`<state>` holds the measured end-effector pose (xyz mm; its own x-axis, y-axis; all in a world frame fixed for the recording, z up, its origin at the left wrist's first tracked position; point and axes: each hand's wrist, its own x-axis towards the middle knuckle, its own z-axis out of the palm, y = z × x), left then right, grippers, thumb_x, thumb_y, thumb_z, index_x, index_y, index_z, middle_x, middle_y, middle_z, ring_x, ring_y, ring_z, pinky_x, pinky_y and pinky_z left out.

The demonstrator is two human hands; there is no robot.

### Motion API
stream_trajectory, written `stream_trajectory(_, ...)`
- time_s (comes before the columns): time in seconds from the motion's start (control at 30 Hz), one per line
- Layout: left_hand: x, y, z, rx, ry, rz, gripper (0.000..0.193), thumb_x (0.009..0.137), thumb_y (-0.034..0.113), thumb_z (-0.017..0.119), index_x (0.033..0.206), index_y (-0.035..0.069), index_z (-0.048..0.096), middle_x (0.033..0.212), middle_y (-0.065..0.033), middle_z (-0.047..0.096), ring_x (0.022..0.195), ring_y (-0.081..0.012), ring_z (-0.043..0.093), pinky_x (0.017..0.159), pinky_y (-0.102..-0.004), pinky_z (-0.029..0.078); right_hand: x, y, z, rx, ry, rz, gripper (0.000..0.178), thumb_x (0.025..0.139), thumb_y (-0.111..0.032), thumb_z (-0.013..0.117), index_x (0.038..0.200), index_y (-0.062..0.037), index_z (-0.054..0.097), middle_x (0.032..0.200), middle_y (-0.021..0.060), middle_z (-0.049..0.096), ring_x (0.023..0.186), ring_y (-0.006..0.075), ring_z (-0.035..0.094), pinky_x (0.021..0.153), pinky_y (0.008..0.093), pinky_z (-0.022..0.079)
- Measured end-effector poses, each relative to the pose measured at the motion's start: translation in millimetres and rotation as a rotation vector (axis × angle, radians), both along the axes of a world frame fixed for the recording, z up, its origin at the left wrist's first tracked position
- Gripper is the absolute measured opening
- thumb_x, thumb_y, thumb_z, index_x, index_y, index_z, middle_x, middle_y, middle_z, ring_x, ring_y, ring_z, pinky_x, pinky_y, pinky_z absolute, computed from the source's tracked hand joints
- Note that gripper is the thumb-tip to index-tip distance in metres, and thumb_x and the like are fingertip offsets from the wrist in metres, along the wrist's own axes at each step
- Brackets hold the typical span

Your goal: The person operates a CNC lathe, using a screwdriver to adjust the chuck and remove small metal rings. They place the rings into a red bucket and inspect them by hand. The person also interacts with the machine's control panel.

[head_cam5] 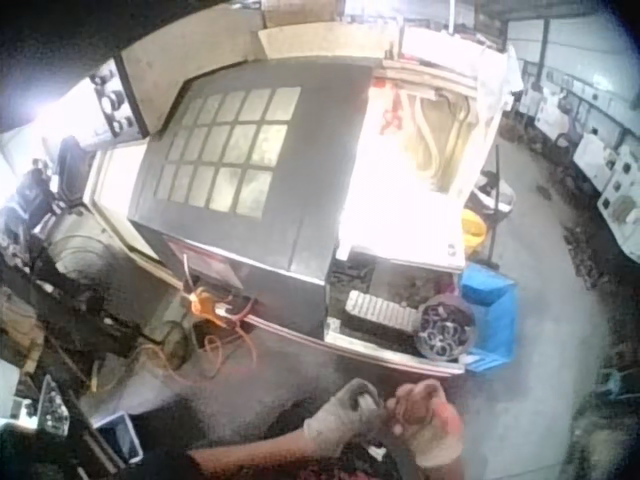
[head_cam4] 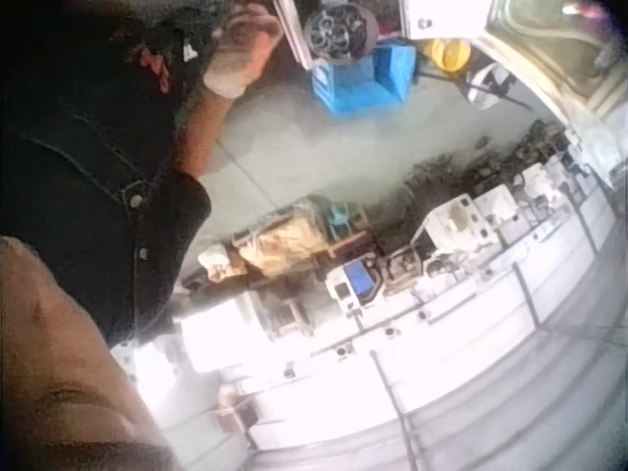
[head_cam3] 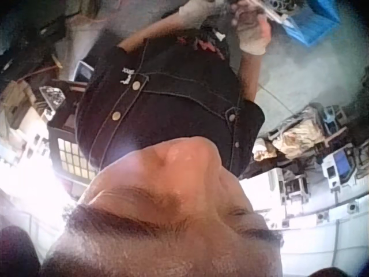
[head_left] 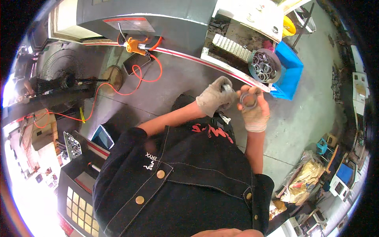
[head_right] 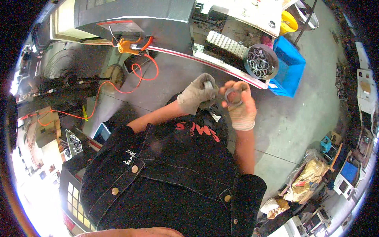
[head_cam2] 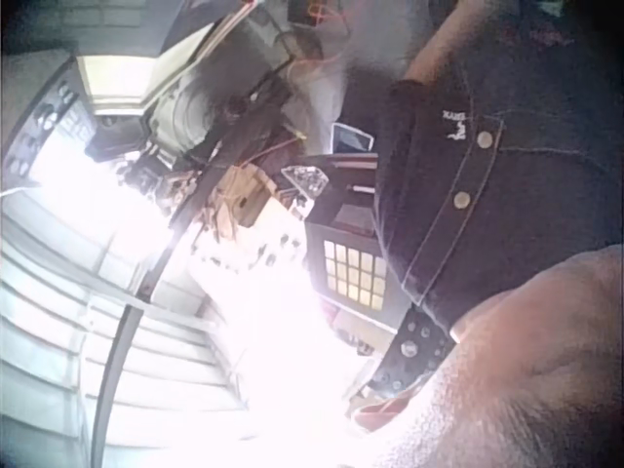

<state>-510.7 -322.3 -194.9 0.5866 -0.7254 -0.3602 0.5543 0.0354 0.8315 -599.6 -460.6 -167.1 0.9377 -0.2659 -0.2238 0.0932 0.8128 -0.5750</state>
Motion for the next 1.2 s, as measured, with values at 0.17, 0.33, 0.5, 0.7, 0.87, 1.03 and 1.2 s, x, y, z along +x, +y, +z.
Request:
stream_trajectory(0.17,6,-10,-6,-0.081,-0.223,0.064,0.014,0.088,0.016,0.052,0.096,0.005,0.05,0.075,-0.0052,0.058,0.067,-0.0138,0.056,0.059,-0.029,0.046,-3,27,14,-0.812,0.36,0.062,0.036,0.077,-0.01,0.065,0.11,-0.0031,0.054,0.087,0.0042,0.061,0.069,0.011,0.056,0.056,0.021,0.045)
stream_trajectory(0.33,4,-16,3,0.226,-0.936,0.048,0.021,0.084,0.01,0.051,0.104,0.005,0.047,0.081,-0.0175,0.061,0.079,-0.0329,0.061,0.065,-0.0412,0.047,9,23,5,-1.326,0.41,-0.158,0.021,0.076,-0.009,0.065,0.096,-0.0033,0.063,0.081,0.0037,0.061,0.068,0.0108,0.055,0.064,0.0248,0.045)
stream_trajectory(0.5,34,-21,24,0.677,-1.192,-0.327,0.025,0.078,0.019,0.056,0.1,0.008,0.05,0.08,-0.0168,0.062,0.074,-0.0355,0.061,0.062,-0.0444,0.048,15,21,3,-1.534,0.425,-0.201,0.02,0.075,-0.013,0.067,0.091,-0.0028,0.064,0.077,0.0041,0.061,0.066,0.0099,0.054,0.061,0.0237,0.044)
stream_trajectory(0.7,67,-37,26,0.403,-1.416,-0.31,0.018,0.076,0.023,0.057,0.087,0.009,0.056,0.077,-0.0143,0.063,0.073,-0.0319,0.062,0.061,-0.04,0.049,25,22,5,-0.969,0.465,-0.214,0.028,0.076,-0.021,0.069,0.095,-0.0024,0.061,0.071,0.0039,0.061,0.049,0.008,0.049,0.047,0.0217,0.039)
stream_trajectory(0.87,45,-63,16,-0.086,-0.259,-0.088,0.019,0.08,0.013,0.051,0.091,0.002,0.061,0.083,-0.0062,0.062,0.082,-0.0139,0.058,0.073,-0.027,0.046,35,17,-11,-0.965,0.26,-0.502,0.03,0.076,-0.02,0.07,0.096,-0.0005,0.059,0.074,0.0025,0.059,0.053,0.0084,0.05,0.049,0.0215,0.04)
stream_trajectory(1.03,42,-52,8,0.387,-0.865,-0.201,0.02,0.082,0.02,0.05,0.096,0.006,0.056,0.089,-0.0156,0.063,0.088,-0.0314,0.06,0.075,-0.0405,0.046,27,3,-30,-1.226,0.261,-0.4,0.032,0.075,-0.023,0.071,0.097,-0.0013,0.061,0.087,0.0038,0.059,0.079,0.0124,0.052,0.073,0.0251,0.043)
stream_trajectory(1.2,52,-49,35,0.766,-1.175,-0.515,0.032,0.081,0.027,0.052,0.108,0.01,0.049,0.09,-0.0174,0.062,0.088,-0.0343,0.06,0.074,-0.0437,0.046,21,-11,-34,-1.383,0.328,-0.271,0.028,0.077,-0.018,0.069,0.098,-0.0021,0.062,0.083,0.0046,0.062,0.07,0.0132,0.057,0.067,0.0259,0.046)
